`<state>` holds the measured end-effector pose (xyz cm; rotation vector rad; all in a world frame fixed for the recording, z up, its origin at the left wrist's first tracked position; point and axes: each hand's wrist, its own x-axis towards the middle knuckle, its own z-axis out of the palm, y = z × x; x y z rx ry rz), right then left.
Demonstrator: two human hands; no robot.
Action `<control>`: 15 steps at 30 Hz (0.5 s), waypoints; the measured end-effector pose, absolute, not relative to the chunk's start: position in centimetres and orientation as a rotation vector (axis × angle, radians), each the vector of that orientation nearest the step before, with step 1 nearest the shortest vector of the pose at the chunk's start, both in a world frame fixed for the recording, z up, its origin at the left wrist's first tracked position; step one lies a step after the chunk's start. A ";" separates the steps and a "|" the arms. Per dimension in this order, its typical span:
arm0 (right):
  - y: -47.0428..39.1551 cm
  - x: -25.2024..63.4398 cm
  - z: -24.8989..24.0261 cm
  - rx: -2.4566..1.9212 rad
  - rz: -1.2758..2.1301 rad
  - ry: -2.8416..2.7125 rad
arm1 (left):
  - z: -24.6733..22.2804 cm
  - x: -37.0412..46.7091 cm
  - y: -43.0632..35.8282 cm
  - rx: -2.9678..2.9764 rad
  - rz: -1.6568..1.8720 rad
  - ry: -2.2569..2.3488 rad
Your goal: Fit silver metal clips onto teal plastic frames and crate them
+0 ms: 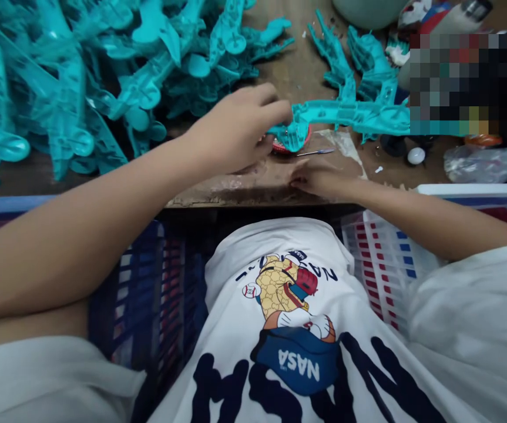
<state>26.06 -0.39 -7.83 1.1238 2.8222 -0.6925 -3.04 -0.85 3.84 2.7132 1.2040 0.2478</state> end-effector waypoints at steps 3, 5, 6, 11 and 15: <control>-5.1 24.6 -4.4 0.974 -0.714 2.789 | 1.9 -2.0 -1.4 2.666 0.200 1.197; -7.4 24.2 -1.9 0.889 -0.875 2.830 | 0.2 -1.3 -1.9 2.633 0.153 1.186; -7.8 24.3 -0.7 0.932 -0.905 2.857 | -0.7 -1.0 -2.1 2.626 0.112 1.174; -2.3 26.9 3.2 1.599 -0.605 2.776 | -4.3 -0.9 -3.3 2.710 -0.218 1.098; 4.7 27.6 4.1 1.700 -0.657 2.595 | -5.0 -0.9 -3.9 2.745 -0.323 1.122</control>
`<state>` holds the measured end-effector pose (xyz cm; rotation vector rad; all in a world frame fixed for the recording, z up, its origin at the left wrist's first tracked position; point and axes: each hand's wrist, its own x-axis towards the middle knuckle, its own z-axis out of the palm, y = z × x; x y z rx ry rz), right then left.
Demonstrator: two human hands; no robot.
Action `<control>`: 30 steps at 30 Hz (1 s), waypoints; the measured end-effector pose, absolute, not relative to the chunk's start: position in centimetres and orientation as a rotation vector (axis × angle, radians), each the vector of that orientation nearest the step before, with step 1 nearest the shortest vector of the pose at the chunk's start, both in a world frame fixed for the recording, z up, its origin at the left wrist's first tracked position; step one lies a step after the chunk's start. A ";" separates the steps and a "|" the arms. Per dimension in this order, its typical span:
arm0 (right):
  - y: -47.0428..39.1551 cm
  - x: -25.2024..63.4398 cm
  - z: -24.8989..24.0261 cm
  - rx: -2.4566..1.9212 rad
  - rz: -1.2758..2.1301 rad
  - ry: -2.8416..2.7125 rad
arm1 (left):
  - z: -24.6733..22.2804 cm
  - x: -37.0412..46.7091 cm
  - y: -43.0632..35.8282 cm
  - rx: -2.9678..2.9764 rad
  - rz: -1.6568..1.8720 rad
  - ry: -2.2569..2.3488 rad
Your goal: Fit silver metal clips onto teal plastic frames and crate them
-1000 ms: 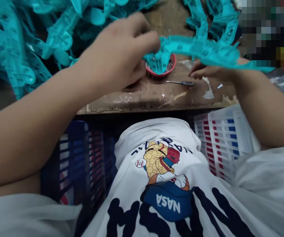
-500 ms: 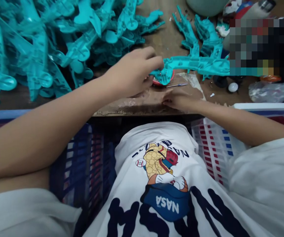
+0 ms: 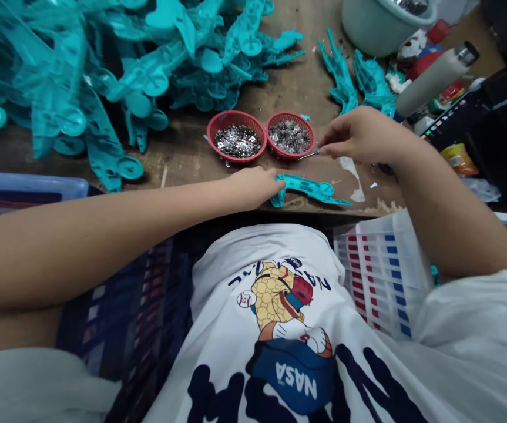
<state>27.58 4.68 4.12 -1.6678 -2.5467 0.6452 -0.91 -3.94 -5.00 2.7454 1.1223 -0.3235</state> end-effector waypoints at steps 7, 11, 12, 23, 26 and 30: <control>11.7 23.2 0.2 -1.790 0.070 -2.612 | -2.8 -0.3 -4.4 2.645 -0.441 1.205; 12.9 21.9 -4.2 -1.724 0.160 -2.785 | -1.2 -0.2 -4.5 2.663 -0.605 1.180; 13.1 21.8 -5.1 -1.716 0.157 -2.800 | -0.9 -0.2 -4.5 2.660 -0.637 1.174; 15.2 24.1 -7.5 -1.528 0.218 -2.701 | 0.3 -0.4 -3.5 2.562 -0.691 1.134; 14.5 24.3 -6.2 -1.543 0.335 -2.521 | 0.0 -0.5 -3.5 2.560 -0.644 1.160; 12.3 24.5 -4.4 -1.499 0.716 -2.279 | -0.3 -0.6 -3.5 2.559 -0.629 1.177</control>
